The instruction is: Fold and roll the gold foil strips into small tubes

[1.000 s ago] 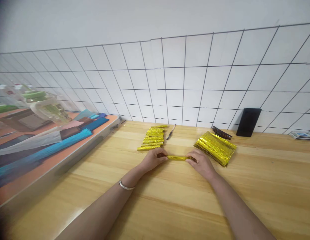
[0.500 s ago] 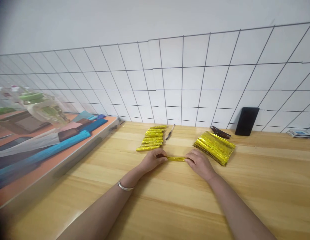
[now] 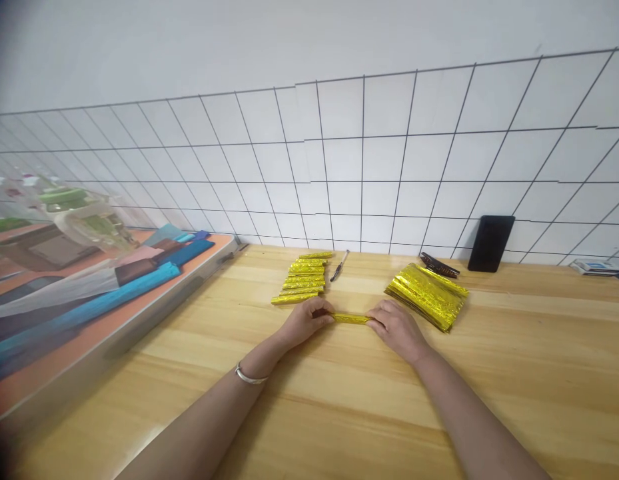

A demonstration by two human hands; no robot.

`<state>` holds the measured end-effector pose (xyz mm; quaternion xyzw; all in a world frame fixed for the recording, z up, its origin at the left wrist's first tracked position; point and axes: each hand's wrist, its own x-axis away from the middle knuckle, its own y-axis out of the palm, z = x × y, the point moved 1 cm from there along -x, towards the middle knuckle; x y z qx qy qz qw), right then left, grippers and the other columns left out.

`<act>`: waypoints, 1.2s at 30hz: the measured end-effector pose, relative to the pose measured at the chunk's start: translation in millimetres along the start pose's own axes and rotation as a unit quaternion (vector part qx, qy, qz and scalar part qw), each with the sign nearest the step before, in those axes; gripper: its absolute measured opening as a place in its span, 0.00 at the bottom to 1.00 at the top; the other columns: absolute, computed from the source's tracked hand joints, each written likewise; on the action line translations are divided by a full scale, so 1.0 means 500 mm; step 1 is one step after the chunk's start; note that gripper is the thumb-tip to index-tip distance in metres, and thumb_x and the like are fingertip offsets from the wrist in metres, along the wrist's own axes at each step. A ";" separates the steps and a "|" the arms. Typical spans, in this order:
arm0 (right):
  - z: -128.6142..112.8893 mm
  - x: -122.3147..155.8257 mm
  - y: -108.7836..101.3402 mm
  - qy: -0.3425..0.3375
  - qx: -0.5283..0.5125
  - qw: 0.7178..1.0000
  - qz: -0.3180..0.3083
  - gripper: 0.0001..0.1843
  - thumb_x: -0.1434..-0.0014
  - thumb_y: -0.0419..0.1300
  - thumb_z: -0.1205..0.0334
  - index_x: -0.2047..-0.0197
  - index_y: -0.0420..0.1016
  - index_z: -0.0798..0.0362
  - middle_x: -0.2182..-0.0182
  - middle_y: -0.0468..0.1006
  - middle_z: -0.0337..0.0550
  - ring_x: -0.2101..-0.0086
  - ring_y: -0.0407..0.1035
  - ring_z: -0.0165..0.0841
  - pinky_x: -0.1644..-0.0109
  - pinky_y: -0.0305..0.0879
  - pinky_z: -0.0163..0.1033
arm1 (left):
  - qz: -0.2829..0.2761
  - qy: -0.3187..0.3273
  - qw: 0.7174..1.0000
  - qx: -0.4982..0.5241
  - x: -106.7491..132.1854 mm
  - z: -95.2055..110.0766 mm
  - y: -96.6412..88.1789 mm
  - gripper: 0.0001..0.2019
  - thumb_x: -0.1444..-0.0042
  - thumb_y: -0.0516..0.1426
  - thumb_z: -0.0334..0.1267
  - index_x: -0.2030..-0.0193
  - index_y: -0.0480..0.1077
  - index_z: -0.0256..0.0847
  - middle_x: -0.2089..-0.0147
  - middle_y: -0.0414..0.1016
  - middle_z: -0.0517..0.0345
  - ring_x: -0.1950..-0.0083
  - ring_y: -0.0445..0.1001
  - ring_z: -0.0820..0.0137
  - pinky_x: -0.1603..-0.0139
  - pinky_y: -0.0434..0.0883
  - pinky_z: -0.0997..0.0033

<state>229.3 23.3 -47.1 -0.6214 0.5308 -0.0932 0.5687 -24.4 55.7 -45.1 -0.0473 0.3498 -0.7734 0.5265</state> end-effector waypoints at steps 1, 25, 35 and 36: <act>-0.001 0.000 -0.001 0.000 0.001 1.000 0.001 0.11 0.41 0.55 0.57 0.57 0.74 0.46 0.65 0.75 0.45 0.62 0.68 0.37 0.57 0.67 0.44 | -0.002 0.001 1.000 -0.002 0.000 0.000 0.001 0.05 0.49 0.58 0.35 0.65 0.72 0.40 0.66 0.72 0.58 0.64 0.68 0.71 0.62 0.65 0.74; -0.008 0.001 0.001 -0.008 0.030 0.999 -0.015 0.13 0.40 0.54 0.59 0.53 0.73 0.47 0.63 0.73 0.45 0.60 0.66 0.37 0.55 0.65 0.44 | 0.004 0.024 0.999 -0.030 0.002 0.008 0.011 0.02 0.48 0.58 0.34 0.67 0.70 0.39 0.68 0.70 0.59 0.65 0.66 0.72 0.63 0.64 0.74; -0.013 0.001 -0.001 -0.014 0.040 0.999 -0.020 0.10 0.40 0.53 0.60 0.56 0.73 0.48 0.65 0.73 0.45 0.61 0.66 0.37 0.57 0.64 0.44 | -0.002 0.080 0.993 -0.082 0.003 0.018 0.005 0.01 0.47 0.57 0.31 0.67 0.69 0.40 0.67 0.69 0.58 0.63 0.66 0.71 0.62 0.63 0.73; -0.014 0.000 -0.002 -0.015 0.042 0.999 -0.021 0.10 0.40 0.53 0.60 0.56 0.73 0.48 0.65 0.73 0.45 0.61 0.66 0.37 0.57 0.64 0.44 | -0.002 0.087 0.992 -0.090 0.002 0.018 0.005 0.01 0.47 0.57 0.31 0.67 0.69 0.40 0.67 0.70 0.58 0.63 0.67 0.71 0.61 0.63 0.73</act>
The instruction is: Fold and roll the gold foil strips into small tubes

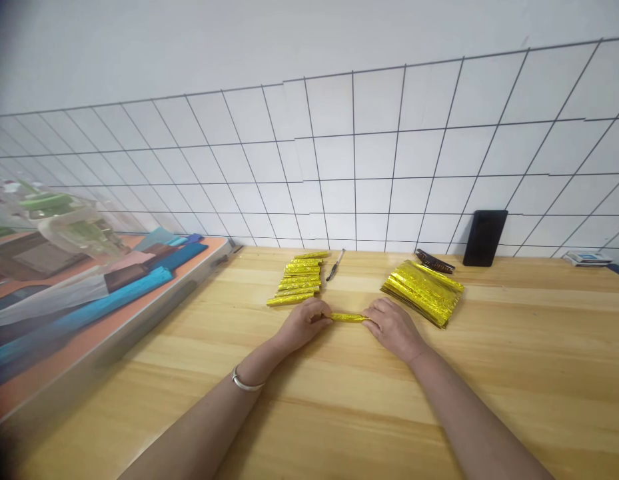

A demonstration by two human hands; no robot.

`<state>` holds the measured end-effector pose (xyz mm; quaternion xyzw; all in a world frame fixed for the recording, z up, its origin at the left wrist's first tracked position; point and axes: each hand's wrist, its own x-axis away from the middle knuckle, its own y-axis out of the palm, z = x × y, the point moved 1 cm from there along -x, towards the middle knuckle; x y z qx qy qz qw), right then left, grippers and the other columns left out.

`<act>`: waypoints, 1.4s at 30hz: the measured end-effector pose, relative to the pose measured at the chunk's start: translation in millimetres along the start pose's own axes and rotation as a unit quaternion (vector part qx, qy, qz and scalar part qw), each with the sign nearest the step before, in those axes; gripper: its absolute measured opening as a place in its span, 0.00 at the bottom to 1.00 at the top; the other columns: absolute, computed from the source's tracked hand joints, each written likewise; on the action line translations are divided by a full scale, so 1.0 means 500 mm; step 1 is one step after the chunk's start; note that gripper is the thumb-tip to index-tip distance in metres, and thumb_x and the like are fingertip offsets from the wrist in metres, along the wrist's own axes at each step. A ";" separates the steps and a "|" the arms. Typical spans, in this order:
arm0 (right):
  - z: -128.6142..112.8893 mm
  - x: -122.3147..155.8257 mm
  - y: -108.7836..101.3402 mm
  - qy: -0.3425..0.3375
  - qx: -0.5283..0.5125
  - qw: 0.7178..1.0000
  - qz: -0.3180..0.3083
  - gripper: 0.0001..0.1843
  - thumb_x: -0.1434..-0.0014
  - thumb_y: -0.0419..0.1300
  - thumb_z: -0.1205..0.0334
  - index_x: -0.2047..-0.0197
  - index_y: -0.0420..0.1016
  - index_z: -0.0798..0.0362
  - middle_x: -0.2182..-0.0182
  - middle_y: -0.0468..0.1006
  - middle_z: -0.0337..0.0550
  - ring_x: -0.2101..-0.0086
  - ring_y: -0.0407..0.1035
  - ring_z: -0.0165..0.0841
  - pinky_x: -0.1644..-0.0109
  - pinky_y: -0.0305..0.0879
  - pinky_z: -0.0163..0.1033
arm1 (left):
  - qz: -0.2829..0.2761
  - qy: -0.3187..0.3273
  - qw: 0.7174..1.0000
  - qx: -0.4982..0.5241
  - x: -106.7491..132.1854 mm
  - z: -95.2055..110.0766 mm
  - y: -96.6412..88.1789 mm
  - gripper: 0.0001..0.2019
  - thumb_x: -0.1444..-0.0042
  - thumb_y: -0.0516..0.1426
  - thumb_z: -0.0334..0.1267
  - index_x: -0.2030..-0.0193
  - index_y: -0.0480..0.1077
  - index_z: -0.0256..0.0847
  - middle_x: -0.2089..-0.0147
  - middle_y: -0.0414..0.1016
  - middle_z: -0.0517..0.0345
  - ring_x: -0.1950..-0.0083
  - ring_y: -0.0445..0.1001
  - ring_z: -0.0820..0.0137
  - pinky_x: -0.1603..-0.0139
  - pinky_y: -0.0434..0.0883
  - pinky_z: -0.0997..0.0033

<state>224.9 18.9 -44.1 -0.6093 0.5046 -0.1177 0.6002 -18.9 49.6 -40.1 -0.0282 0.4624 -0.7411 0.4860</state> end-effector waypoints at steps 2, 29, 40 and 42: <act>-0.001 -0.001 -0.001 -0.005 0.004 1.000 0.003 0.10 0.40 0.53 0.60 0.57 0.73 0.49 0.65 0.73 0.45 0.62 0.66 0.37 0.57 0.64 0.44 | 0.001 0.015 1.000 -0.019 -0.001 0.001 0.000 0.02 0.46 0.57 0.31 0.67 0.69 0.40 0.67 0.70 0.58 0.62 0.67 0.70 0.60 0.64 0.73; 0.000 0.000 0.003 -0.003 0.046 0.999 -0.004 0.08 0.40 0.54 0.61 0.58 0.72 0.51 0.65 0.72 0.45 0.62 0.64 0.37 0.57 0.62 0.44 | 0.012 0.051 0.995 -0.087 0.002 -0.013 0.011 0.09 0.44 0.56 0.34 0.56 0.72 0.43 0.61 0.73 0.54 0.59 0.69 0.67 0.56 0.65 0.67; -0.024 -0.009 0.005 -0.012 0.052 0.999 0.004 0.10 0.41 0.55 0.59 0.57 0.73 0.50 0.66 0.72 0.45 0.61 0.63 0.37 0.56 0.60 0.44 | 0.016 0.048 0.997 -0.056 0.002 0.000 0.020 0.09 0.44 0.56 0.34 0.57 0.71 0.42 0.61 0.72 0.54 0.58 0.68 0.67 0.56 0.66 0.67; -0.034 -0.012 0.009 -0.016 0.050 0.999 -0.001 0.10 0.41 0.55 0.59 0.56 0.73 0.50 0.66 0.72 0.45 0.61 0.63 0.37 0.56 0.60 0.44 | 0.006 0.050 0.997 -0.051 0.002 0.008 0.025 0.08 0.44 0.56 0.33 0.57 0.71 0.41 0.61 0.72 0.54 0.58 0.68 0.68 0.56 0.66 0.67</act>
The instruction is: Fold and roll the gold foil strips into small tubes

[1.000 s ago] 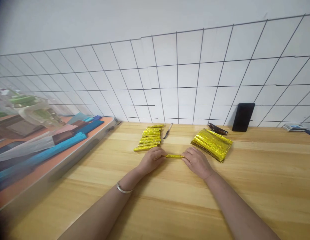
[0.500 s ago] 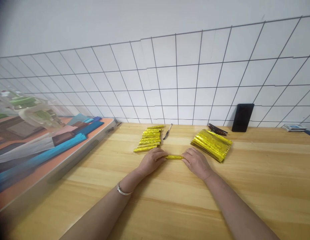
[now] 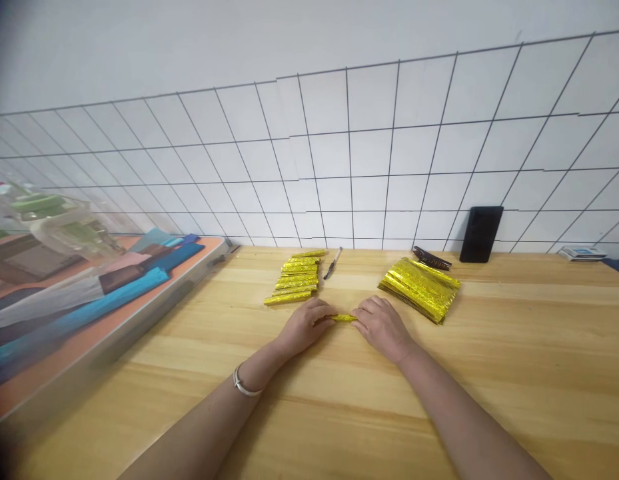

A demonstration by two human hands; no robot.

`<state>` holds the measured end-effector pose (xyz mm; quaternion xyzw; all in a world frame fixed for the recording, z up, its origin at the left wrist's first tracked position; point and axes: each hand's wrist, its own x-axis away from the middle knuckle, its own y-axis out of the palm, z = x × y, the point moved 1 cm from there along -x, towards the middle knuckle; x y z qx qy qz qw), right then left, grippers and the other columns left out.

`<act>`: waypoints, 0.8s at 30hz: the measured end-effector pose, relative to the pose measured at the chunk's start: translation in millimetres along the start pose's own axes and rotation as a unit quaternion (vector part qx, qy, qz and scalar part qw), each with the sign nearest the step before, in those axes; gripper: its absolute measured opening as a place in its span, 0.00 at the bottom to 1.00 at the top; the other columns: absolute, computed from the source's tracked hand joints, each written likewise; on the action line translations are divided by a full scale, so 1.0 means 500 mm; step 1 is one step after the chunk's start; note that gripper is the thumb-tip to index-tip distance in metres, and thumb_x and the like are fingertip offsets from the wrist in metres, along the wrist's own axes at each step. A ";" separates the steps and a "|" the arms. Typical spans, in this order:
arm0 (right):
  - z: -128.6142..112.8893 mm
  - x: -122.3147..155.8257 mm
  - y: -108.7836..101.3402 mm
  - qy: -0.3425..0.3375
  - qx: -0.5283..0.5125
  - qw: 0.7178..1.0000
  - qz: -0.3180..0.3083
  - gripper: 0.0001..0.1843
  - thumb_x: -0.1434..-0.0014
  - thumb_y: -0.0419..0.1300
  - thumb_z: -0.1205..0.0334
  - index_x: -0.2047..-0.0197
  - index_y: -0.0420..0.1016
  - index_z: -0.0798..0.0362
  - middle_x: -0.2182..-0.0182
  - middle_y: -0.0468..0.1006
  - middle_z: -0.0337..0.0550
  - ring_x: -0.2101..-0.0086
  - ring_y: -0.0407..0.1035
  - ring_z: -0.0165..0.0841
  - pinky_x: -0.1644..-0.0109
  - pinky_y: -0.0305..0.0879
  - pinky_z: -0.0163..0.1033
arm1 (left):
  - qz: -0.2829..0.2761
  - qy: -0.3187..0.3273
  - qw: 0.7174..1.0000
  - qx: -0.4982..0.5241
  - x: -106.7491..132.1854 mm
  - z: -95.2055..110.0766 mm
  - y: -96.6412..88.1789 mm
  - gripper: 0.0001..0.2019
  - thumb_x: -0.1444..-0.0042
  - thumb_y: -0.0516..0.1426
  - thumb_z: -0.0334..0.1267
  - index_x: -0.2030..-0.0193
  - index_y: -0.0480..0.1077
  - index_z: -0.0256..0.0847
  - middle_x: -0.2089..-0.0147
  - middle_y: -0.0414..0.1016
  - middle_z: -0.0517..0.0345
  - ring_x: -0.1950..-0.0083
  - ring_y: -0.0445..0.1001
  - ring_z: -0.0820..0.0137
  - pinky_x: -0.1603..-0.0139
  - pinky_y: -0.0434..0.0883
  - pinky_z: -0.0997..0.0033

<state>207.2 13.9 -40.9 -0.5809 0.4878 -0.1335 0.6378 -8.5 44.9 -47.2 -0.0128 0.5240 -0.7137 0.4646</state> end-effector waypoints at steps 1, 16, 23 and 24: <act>-0.004 -0.001 0.002 -0.002 -0.002 1.000 -0.002 0.10 0.40 0.55 0.60 0.56 0.73 0.50 0.66 0.72 0.45 0.61 0.63 0.37 0.57 0.60 0.43 | -0.005 0.001 1.000 0.002 -0.001 0.004 0.002 0.08 0.44 0.56 0.33 0.57 0.71 0.41 0.61 0.72 0.54 0.59 0.69 0.68 0.56 0.66 0.68; -0.016 -0.006 0.007 -0.017 -0.039 0.999 0.011 0.08 0.40 0.55 0.62 0.58 0.73 0.50 0.67 0.72 0.45 0.62 0.63 0.36 0.59 0.60 0.42 | -0.006 -0.001 0.998 0.059 -0.008 0.025 0.006 0.07 0.45 0.56 0.32 0.60 0.72 0.42 0.62 0.75 0.56 0.59 0.70 0.68 0.56 0.67 0.67; -0.011 -0.005 0.006 -0.004 -0.056 0.998 0.019 0.06 0.41 0.56 0.61 0.62 0.72 0.50 0.67 0.73 0.45 0.62 0.64 0.37 0.58 0.61 0.43 | -0.003 -0.021 0.998 0.063 -0.011 0.029 0.004 0.04 0.47 0.57 0.30 0.64 0.71 0.40 0.65 0.74 0.57 0.61 0.70 0.69 0.58 0.67 0.71; -0.010 -0.005 0.005 0.000 -0.058 0.998 0.020 0.05 0.41 0.56 0.61 0.61 0.71 0.50 0.67 0.73 0.45 0.62 0.64 0.37 0.58 0.61 0.44 | -0.004 -0.028 0.998 0.064 -0.010 0.028 0.004 0.04 0.47 0.57 0.30 0.65 0.71 0.40 0.65 0.73 0.57 0.62 0.70 0.70 0.59 0.67 0.72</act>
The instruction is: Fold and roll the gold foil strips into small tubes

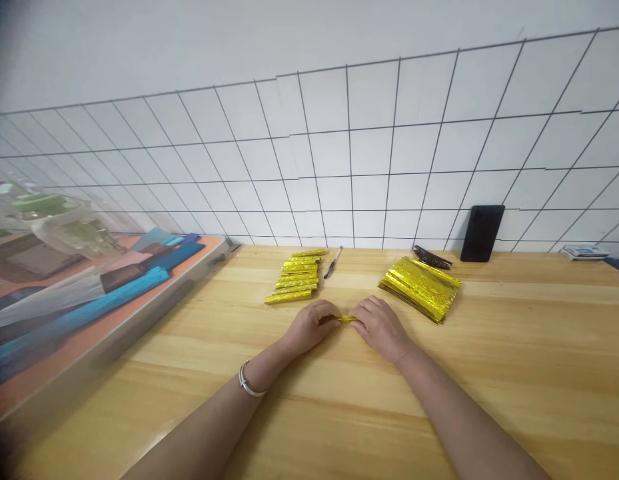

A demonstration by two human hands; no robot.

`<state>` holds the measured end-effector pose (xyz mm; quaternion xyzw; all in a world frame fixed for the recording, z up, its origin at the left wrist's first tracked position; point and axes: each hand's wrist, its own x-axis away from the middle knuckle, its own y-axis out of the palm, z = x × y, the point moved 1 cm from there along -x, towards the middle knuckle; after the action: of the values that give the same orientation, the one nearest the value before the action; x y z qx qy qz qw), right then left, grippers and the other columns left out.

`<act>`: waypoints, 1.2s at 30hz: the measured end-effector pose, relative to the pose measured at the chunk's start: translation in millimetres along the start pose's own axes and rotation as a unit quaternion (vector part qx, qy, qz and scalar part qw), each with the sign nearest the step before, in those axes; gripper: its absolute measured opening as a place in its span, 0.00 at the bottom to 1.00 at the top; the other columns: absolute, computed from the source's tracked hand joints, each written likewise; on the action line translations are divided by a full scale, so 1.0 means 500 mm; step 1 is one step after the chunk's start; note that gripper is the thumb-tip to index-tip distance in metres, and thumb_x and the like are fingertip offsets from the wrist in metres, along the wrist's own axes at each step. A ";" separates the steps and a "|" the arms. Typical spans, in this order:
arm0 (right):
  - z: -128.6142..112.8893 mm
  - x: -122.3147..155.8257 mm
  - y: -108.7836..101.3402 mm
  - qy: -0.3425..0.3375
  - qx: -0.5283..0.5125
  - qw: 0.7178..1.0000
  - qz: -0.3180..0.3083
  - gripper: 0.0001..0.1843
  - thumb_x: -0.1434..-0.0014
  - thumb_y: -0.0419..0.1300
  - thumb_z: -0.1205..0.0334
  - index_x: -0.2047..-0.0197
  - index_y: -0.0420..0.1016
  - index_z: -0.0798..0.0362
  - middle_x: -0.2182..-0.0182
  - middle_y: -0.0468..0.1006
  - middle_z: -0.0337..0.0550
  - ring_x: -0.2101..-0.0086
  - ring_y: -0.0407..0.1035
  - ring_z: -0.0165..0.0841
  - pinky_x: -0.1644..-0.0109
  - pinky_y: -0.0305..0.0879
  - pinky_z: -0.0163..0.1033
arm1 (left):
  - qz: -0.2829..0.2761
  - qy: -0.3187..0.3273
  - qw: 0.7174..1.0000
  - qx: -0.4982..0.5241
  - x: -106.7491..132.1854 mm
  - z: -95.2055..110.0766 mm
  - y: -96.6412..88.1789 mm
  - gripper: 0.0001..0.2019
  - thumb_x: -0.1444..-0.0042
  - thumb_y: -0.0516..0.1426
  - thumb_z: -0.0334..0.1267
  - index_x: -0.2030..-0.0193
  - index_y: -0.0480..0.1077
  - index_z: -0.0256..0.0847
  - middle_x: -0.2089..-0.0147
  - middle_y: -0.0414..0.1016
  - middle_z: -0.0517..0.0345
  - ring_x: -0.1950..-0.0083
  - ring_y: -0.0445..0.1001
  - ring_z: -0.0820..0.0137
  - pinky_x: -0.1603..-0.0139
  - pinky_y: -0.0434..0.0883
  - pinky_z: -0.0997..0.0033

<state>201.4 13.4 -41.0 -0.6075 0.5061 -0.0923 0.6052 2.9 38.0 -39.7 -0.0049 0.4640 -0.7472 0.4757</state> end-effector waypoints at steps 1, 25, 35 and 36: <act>0.002 0.000 -0.001 0.004 -0.003 1.000 0.000 0.05 0.41 0.56 0.61 0.61 0.71 0.50 0.66 0.73 0.45 0.62 0.64 0.37 0.58 0.61 0.44 | -0.001 -0.006 1.000 0.002 0.000 -0.001 0.000 0.04 0.47 0.57 0.31 0.65 0.71 0.40 0.65 0.73 0.57 0.62 0.70 0.70 0.60 0.67 0.72; 0.015 -0.009 -0.044 0.202 -0.203 0.936 0.206 0.12 0.45 0.59 0.53 0.61 0.71 0.50 0.61 0.71 0.44 0.62 0.66 0.36 0.60 0.65 0.42 | 0.170 -0.020 0.983 0.070 0.004 -0.010 -0.023 0.03 0.45 0.55 0.34 0.64 0.69 0.40 0.66 0.71 0.57 0.65 0.68 0.72 0.61 0.68 0.71; 0.009 -0.011 -0.041 0.272 -0.356 0.875 0.181 0.13 0.47 0.60 0.51 0.68 0.73 0.52 0.69 0.71 0.40 0.66 0.64 0.34 0.63 0.62 0.38 | 0.161 0.024 0.986 0.039 0.004 -0.004 -0.024 0.04 0.43 0.54 0.33 0.64 0.70 0.40 0.63 0.72 0.53 0.59 0.70 0.69 0.57 0.69 0.66; 0.008 -0.011 -0.041 0.276 -0.362 0.872 0.183 0.13 0.47 0.60 0.51 0.68 0.73 0.52 0.70 0.70 0.39 0.67 0.64 0.34 0.64 0.61 0.37 | 0.160 0.026 0.986 0.039 0.004 -0.004 -0.024 0.04 0.43 0.54 0.33 0.64 0.70 0.40 0.63 0.72 0.53 0.59 0.70 0.69 0.57 0.69 0.66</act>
<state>212.0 15.0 -22.4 -0.6305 0.7524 0.0456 0.1850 -7.8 39.4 -33.3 0.1076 0.4421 -0.6786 0.5766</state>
